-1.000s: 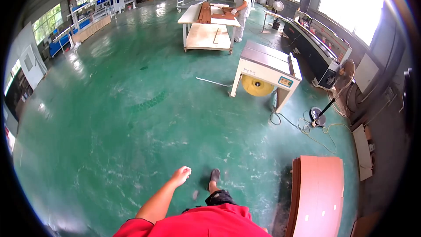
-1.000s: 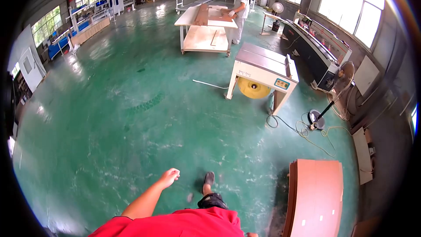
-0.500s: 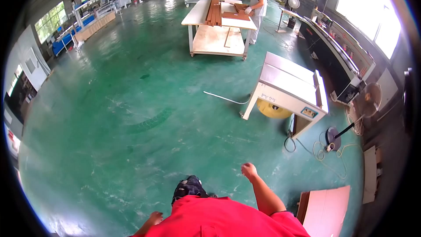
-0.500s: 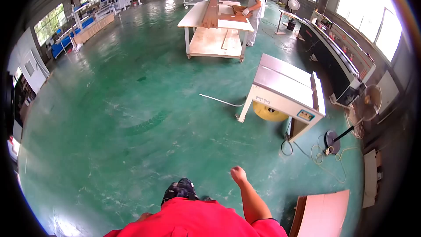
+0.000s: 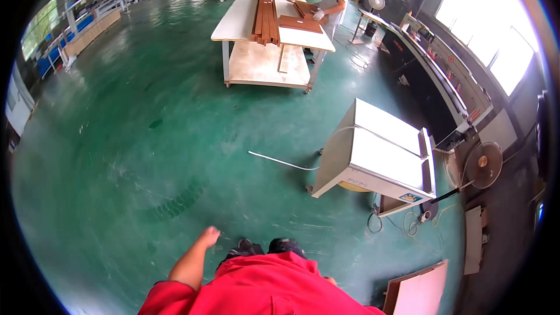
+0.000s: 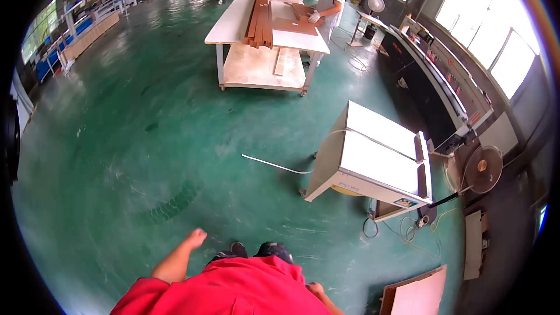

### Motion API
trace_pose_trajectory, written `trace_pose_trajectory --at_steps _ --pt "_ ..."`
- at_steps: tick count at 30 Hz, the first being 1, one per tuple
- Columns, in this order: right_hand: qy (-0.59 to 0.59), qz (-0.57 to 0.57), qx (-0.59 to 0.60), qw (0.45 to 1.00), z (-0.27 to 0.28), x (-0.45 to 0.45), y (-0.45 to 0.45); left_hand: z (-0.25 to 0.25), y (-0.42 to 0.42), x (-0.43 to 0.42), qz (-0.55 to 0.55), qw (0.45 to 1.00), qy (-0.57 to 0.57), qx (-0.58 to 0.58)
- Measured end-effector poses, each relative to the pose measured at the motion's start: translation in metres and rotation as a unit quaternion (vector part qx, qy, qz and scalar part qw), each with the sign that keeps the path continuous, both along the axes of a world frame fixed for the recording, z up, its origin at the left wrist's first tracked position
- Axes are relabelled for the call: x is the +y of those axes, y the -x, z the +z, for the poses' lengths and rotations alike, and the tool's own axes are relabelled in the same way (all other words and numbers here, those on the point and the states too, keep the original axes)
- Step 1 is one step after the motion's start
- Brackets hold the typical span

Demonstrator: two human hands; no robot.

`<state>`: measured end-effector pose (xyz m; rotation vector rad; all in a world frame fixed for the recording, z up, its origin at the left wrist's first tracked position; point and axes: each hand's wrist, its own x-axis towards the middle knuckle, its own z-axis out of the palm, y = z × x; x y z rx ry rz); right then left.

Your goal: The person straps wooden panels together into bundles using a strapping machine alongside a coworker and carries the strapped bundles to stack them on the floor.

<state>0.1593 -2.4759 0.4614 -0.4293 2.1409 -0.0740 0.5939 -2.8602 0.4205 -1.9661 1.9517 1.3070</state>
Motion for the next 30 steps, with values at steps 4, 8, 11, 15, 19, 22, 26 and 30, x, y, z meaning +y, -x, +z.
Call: trace_pose_trajectory --at_steps 4,8,11,15,19,22,26,30 --pt "-0.012 -0.126 -0.009 0.992 -0.011 -0.090 0.017 0.036 0.084 -0.214 0.039 0.977 0.060 0.200" --pt "0.039 -0.143 -0.032 0.988 -0.050 -0.216 0.051 0.109 0.158 -0.315 0.070 0.957 0.065 0.273" --pt "0.087 -0.086 -0.040 0.992 -0.085 -0.325 0.079 0.038 0.158 -0.357 0.031 0.976 0.043 0.213" --pt "0.221 0.108 0.011 0.969 -0.087 -0.493 0.144 -0.036 0.107 -0.346 -0.008 0.994 -0.105 0.026" --pt "0.214 -0.089 -0.097 0.968 0.030 -0.686 0.221 0.003 0.082 -0.364 -0.088 0.968 -0.232 -0.026" --pt "0.393 -0.230 -0.147 0.878 0.015 -0.771 0.284 0.000 0.098 -0.446 -0.094 0.974 -0.208 0.004" --pt "0.354 -0.242 0.010 0.903 0.077 -0.814 0.285 0.004 0.189 -0.614 -0.124 0.969 -0.207 0.050" --pt "0.268 -0.361 0.097 0.888 0.045 -0.789 0.222 0.017 0.285 -0.775 -0.159 0.958 -0.233 0.050"
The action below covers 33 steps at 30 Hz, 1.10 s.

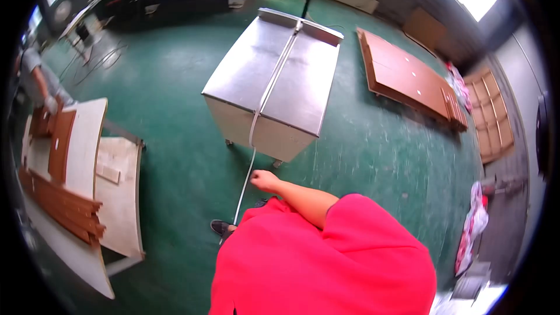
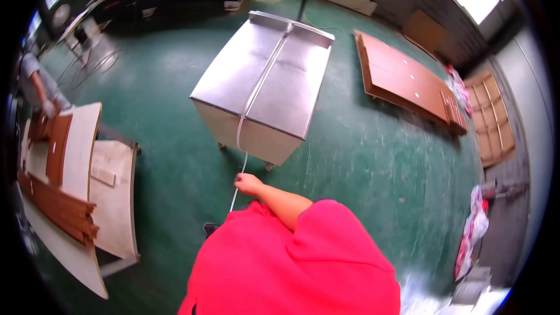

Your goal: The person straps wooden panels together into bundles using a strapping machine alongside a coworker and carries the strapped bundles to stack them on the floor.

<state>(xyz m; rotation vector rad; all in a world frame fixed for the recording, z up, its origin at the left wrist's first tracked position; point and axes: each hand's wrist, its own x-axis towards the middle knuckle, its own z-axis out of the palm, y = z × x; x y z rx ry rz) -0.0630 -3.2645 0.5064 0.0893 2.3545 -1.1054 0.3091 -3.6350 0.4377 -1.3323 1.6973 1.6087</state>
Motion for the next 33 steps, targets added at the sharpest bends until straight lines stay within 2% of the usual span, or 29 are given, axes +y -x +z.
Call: trace_pose_trajectory --at_steps 1,3,4,6,8,9,12,14,17,19,22,23,25,27,30,33 --pt "-0.047 -0.024 -0.009 0.999 -0.032 0.022 -0.024 0.000 0.017 -0.034 0.004 1.000 0.000 -0.003" --pt "-0.133 -0.101 -0.109 0.980 -0.032 0.059 -0.087 0.006 0.055 -0.106 0.004 1.000 0.006 -0.015" --pt "-0.149 -0.145 -0.149 0.967 -0.029 0.078 -0.118 0.009 0.077 -0.140 0.006 1.000 0.013 -0.017" --pt "-0.164 -0.314 -0.184 0.917 -0.045 0.105 -0.192 0.020 0.128 -0.202 0.001 0.999 0.027 -0.020" --pt "-0.145 -0.403 -0.243 0.870 -0.051 0.110 -0.252 0.024 0.178 -0.235 -0.018 0.999 0.047 -0.015" --pt "-0.118 -0.444 -0.258 0.850 -0.058 0.103 -0.278 0.038 0.206 -0.229 -0.041 0.997 0.068 -0.017" --pt "-0.075 -0.469 -0.314 0.822 -0.103 0.061 -0.340 0.035 0.260 -0.192 -0.124 0.991 0.041 -0.024" --pt "0.006 -0.451 -0.236 0.861 -0.163 0.020 -0.381 0.036 0.288 -0.128 -0.177 0.984 0.006 -0.016" --pt "0.074 -0.498 -0.194 0.842 -0.160 -0.013 -0.422 0.043 0.306 -0.029 -0.328 0.944 -0.040 0.017" --pt "0.092 -0.548 -0.169 0.814 -0.149 0.002 -0.430 0.062 0.309 0.029 -0.401 0.914 -0.061 0.034" --pt "0.117 -0.589 -0.111 0.792 -0.141 0.056 -0.413 0.065 0.301 0.070 -0.380 0.921 -0.086 0.018" --pt "0.080 -0.561 -0.157 0.809 -0.127 0.079 -0.402 0.069 0.296 0.078 -0.361 0.929 -0.082 0.011" --pt "0.006 -0.498 -0.245 0.832 -0.095 0.127 -0.371 0.060 0.281 0.078 -0.322 0.945 -0.053 -0.009" --pt "0.070 -0.552 -0.283 0.781 -0.057 0.165 -0.325 0.048 0.261 0.077 -0.292 0.955 -0.036 -0.037" --pt "0.082 -0.544 -0.255 0.795 -0.036 0.200 -0.266 0.037 0.218 0.065 -0.248 0.964 -0.013 -0.091" --pt "0.119 -0.528 -0.217 0.813 -0.023 0.208 -0.215 0.039 0.176 0.065 -0.300 0.951 -0.015 -0.074"
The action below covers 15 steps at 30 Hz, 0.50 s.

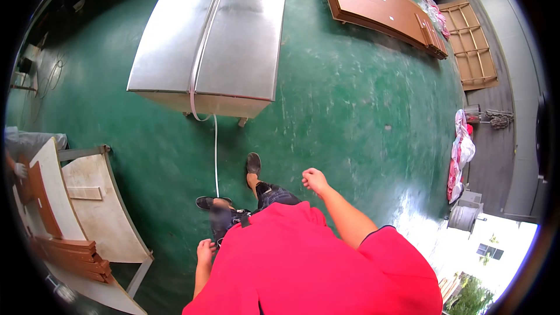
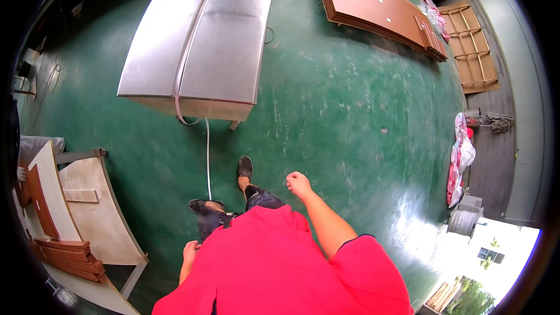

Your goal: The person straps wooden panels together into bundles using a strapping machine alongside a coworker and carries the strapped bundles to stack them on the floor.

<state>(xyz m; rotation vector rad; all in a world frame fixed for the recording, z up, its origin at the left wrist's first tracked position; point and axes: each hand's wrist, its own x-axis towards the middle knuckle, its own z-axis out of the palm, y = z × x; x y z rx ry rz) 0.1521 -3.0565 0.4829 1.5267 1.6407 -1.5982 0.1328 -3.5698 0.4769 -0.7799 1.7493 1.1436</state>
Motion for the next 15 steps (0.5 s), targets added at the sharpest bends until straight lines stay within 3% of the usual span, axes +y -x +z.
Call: trace_pose_trajectory --at_steps 4,10,13,15 --pt "0.011 0.040 0.052 0.998 -0.010 -0.014 0.038 -0.016 -0.037 -0.015 -0.054 0.997 -0.027 0.053" --pt "-0.015 0.132 0.063 0.989 -0.038 -0.038 0.035 0.003 -0.018 -0.007 -0.068 0.985 -0.038 0.155" --pt "-0.075 0.147 0.042 0.985 -0.065 -0.030 0.006 -0.022 -0.008 -0.028 -0.088 0.975 -0.085 0.186" --pt "-0.099 0.136 0.035 0.985 -0.073 -0.032 0.000 -0.058 -0.005 -0.057 -0.170 0.947 -0.101 0.255"
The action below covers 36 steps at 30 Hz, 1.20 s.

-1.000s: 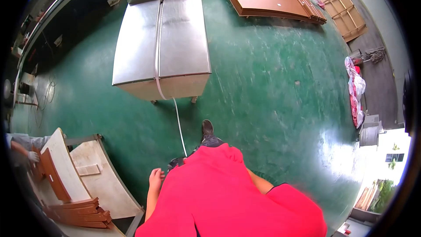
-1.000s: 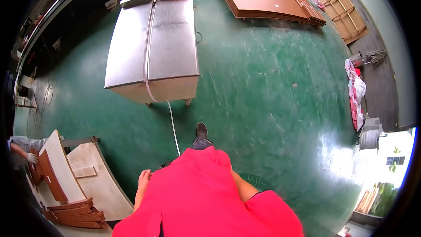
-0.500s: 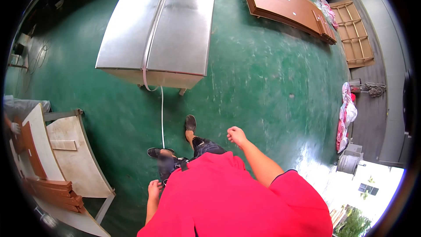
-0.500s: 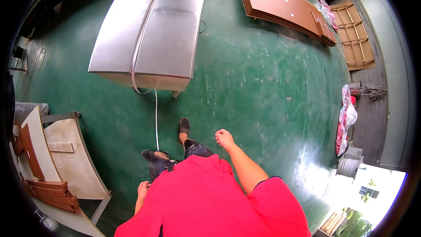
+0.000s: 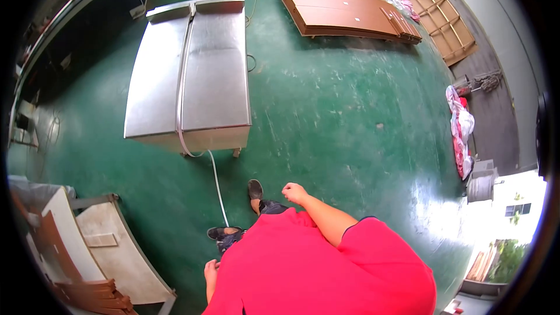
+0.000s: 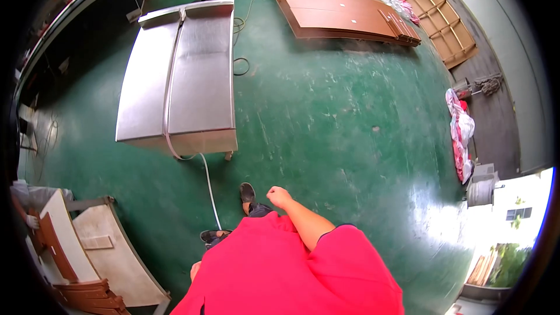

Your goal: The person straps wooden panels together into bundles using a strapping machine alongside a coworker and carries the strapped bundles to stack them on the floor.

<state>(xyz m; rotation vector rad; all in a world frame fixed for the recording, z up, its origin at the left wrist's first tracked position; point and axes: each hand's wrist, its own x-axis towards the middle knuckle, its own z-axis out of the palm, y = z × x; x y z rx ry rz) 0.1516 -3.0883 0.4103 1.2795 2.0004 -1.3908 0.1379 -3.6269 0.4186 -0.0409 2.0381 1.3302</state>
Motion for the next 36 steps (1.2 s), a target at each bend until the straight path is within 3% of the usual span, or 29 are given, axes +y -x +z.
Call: trace_pose_trajectory --at_steps 2,4,6,9,12,16,20,21,23,25,27,29,31,33,36 --pt "-0.011 -0.035 0.004 0.999 -0.002 0.005 -0.014 -0.030 0.008 -0.027 -0.088 0.990 0.030 0.109" --pt "-0.025 -0.062 -0.007 0.998 -0.001 0.003 -0.023 -0.034 0.026 -0.042 -0.268 0.905 0.171 0.282" --pt "-0.028 -0.083 -0.013 0.996 -0.001 -0.005 -0.035 -0.018 0.039 -0.044 -0.134 0.983 0.096 0.080" --pt "-0.008 -0.093 -0.028 0.995 -0.003 -0.027 -0.038 0.007 0.055 -0.044 0.024 0.998 0.012 -0.049" --pt "-0.009 -0.065 -0.056 0.996 -0.007 -0.066 -0.033 0.045 0.071 -0.047 0.062 0.998 0.019 -0.007" --pt "-0.061 0.028 -0.057 0.996 -0.012 -0.122 -0.011 0.054 0.070 -0.080 0.142 0.988 0.017 -0.052" --pt "-0.062 0.135 -0.065 0.987 0.053 -0.183 0.049 0.065 0.046 -0.125 0.211 0.974 0.024 -0.072" --pt "-0.034 0.165 -0.050 0.985 0.046 -0.194 0.061 0.071 0.031 -0.137 0.246 0.965 0.033 -0.082" --pt "-0.078 0.240 0.012 0.968 0.016 -0.201 0.081 0.027 0.004 -0.169 0.391 0.896 0.037 -0.210" --pt "-0.098 0.273 0.011 0.957 -0.075 -0.183 0.094 0.026 -0.018 -0.190 0.443 0.873 0.058 -0.194" --pt "-0.075 0.265 0.023 0.961 -0.054 -0.203 0.131 0.021 -0.046 -0.214 0.510 0.834 0.046 -0.204" --pt "-0.062 0.313 0.053 0.946 -0.059 -0.224 0.174 0.020 -0.064 -0.226 0.547 0.807 0.037 -0.222" --pt "-0.028 0.364 0.106 0.925 -0.027 -0.257 0.214 0.015 -0.086 -0.229 0.579 0.780 0.038 -0.235" --pt "0.095 0.272 0.062 0.956 -0.021 -0.293 0.253 0.002 -0.109 -0.224 0.588 0.765 0.044 -0.260" --pt "0.098 0.346 0.029 0.933 -0.011 -0.343 0.302 -0.024 -0.128 -0.204 0.583 0.756 0.049 -0.294"
